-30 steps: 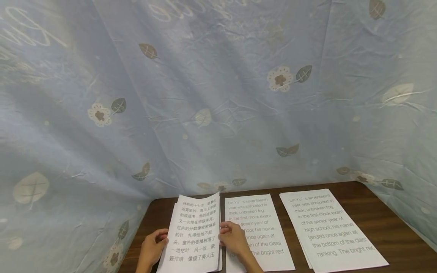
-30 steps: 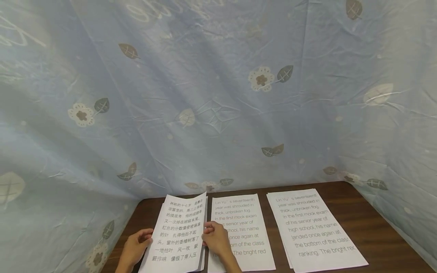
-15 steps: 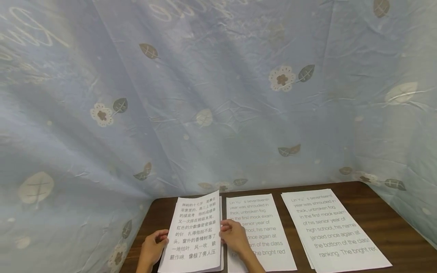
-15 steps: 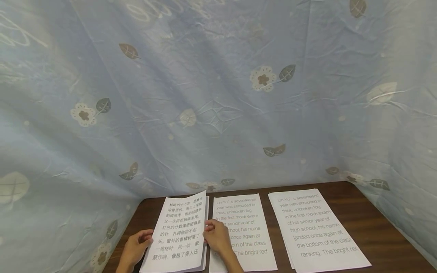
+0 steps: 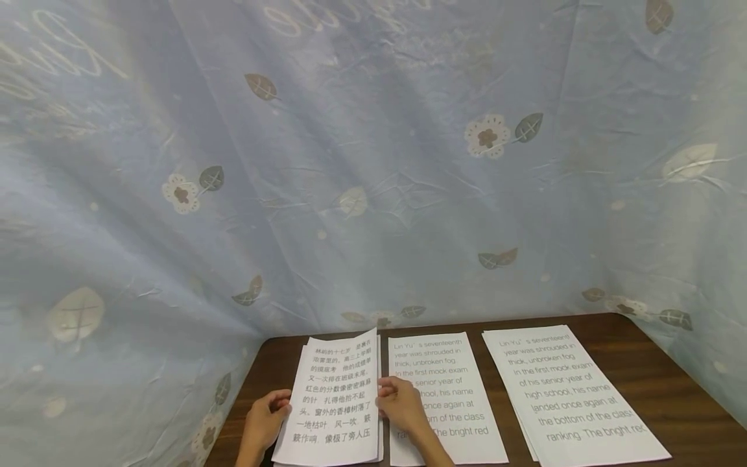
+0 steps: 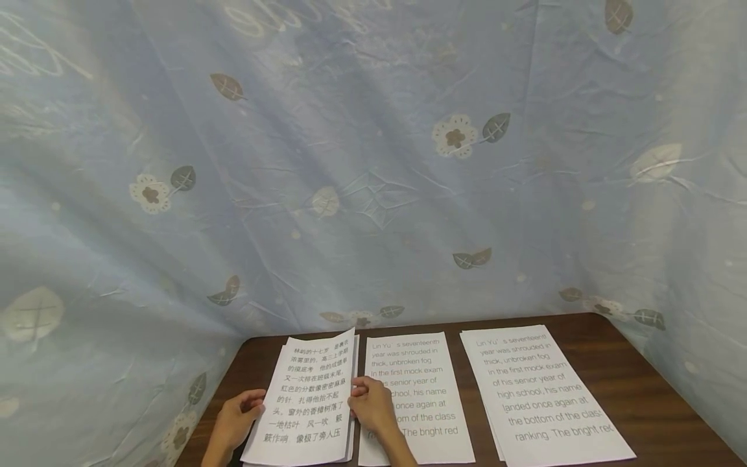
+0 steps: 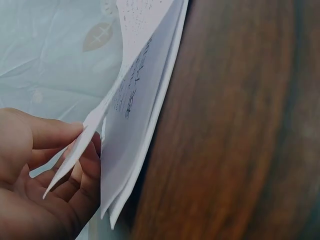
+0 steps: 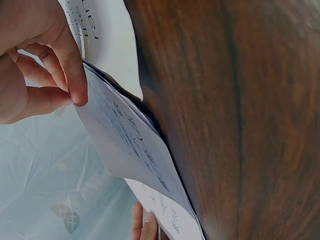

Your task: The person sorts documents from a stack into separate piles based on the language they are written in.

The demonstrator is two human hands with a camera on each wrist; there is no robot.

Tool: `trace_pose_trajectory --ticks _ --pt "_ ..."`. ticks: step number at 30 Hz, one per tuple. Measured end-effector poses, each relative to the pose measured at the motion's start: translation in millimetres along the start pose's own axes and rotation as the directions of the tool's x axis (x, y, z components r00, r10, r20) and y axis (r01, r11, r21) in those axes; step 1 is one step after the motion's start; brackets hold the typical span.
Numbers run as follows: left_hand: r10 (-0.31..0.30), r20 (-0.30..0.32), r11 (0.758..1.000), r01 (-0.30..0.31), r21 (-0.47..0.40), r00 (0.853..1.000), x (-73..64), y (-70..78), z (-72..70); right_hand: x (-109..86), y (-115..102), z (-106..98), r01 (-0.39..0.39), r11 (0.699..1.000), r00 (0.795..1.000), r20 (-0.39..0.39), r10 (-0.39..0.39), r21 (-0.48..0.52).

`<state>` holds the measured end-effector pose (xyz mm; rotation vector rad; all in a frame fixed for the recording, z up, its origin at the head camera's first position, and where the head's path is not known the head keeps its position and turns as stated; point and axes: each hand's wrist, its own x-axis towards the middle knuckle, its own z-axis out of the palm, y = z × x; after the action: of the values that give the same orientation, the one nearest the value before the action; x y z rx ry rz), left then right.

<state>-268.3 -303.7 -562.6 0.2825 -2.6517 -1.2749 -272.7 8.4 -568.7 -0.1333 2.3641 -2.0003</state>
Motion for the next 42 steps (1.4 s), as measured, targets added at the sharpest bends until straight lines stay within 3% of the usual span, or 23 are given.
trace_pose_trajectory --ticks 13,21,29,34,42 --pt "0.028 0.008 1.0 -0.028 0.009 1.0 -0.2 0.6 2.7 -1.5 3.3 -5.2 0.012 1.0 1.0 -0.016 -0.012 -0.028" --pt "0.047 0.016 0.999 -0.046 -0.025 0.999 -2.1 7.2 -2.3 -1.6 2.0 -15.0 0.084 0.988 0.994 -0.055 -0.092 -0.128" --pt "0.006 0.015 0.999 -0.005 -0.035 1.0 -4.7 16.5 -6.3 -3.9 5.0 -30.8 0.087 0.988 0.993 -0.068 -0.096 -0.126" --pt "-0.003 0.03 0.997 0.005 -0.073 1.0 -8.4 25.7 -1.5 -5.7 9.9 -42.6 0.071 0.988 0.994 -0.074 -0.081 -0.136" --pt "0.075 0.057 0.993 -0.069 -0.096 0.996 -12.2 41.8 13.3 -9.0 14.3 -67.1 0.06 0.984 0.989 -0.122 -0.081 -0.169"
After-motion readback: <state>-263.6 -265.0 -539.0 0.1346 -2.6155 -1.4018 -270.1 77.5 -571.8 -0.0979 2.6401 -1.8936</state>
